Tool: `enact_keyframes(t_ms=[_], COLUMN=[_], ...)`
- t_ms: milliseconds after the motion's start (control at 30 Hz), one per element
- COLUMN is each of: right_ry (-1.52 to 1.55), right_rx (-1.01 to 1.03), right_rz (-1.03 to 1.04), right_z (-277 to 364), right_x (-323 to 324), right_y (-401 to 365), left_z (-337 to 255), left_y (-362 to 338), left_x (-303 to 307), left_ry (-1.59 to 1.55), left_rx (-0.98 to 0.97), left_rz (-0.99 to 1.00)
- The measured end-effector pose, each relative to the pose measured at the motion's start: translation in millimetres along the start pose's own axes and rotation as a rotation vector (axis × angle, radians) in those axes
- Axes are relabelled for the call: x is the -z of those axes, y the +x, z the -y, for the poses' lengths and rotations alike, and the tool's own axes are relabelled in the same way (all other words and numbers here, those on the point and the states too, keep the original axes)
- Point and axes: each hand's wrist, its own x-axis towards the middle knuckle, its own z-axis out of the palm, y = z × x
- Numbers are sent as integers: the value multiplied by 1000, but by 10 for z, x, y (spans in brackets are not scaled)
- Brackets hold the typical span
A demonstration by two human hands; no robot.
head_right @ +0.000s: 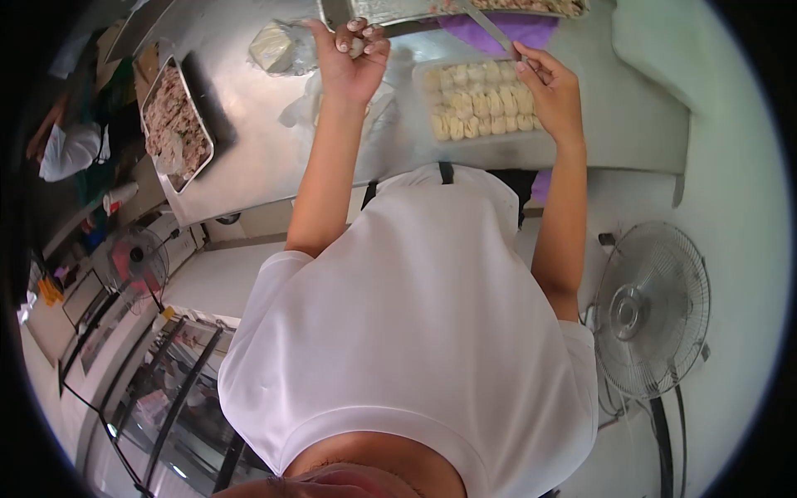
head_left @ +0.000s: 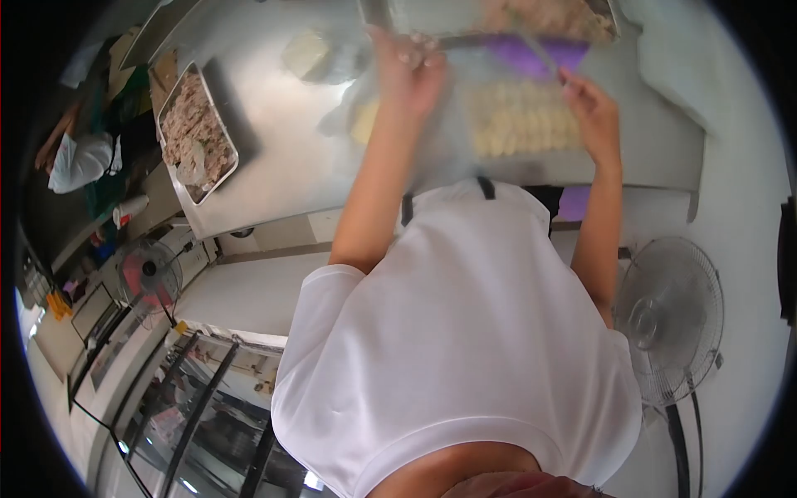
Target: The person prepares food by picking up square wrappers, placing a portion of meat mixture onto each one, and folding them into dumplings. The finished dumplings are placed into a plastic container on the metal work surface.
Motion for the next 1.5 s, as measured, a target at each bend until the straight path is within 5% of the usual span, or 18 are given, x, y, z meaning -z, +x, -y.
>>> enact_keyframes(t_ms=[200, 233, 300, 433, 500, 567, 800, 867, 1067, 1167, 1267, 1400, 1500], right_ry=[82, 83, 73, 116, 131, 133, 116, 112, 105, 79, 41, -9, 29], right_rx=[-76, -77, -68, -101, -112, -106, -73, -93, -106, -140, -186, -253, -263], right_rz=[-131, -134, -163, -201, -193, -193, -221, -232, -303, -354, -369, -399, -380], right_z=[-89, -104, -121, -131, -147, -150, -135, -146, -208, -251, -237, -235, -284], right_x=[281, 314, 358, 398, 394, 387, 424, 469, 635, 760, 831, 801, 756], right_y=[-287, -317, -382, -504, -551, -586, -679, -705, -805, -881, -934, -953, -924], left_z=[349, 412, 531, 755, 829, 809, 978, 987, 901, 892, 927, 590, 87], left_y=[-95, -94, -103, -222, -262, -496, -724, -686, -696, -664, -608, -766, -797], left_x=[182, 314, 476, 603, 814, 603, 475, 489, 416, 525, 651, 391, 630], left_ry=[711, 712, 1250, 1457, 1669, 2078, 2165, 2456, 2510, 2514, 2545, 2431, 2315], left_rx=[-204, -201, -137, -30, -100, -406, -383, -272, -246, -431, -406, -483, -634], left_rz=[-51, -50, 10, 6, -53, 202, 152, 352, 447, 523, 521, 434, 120])
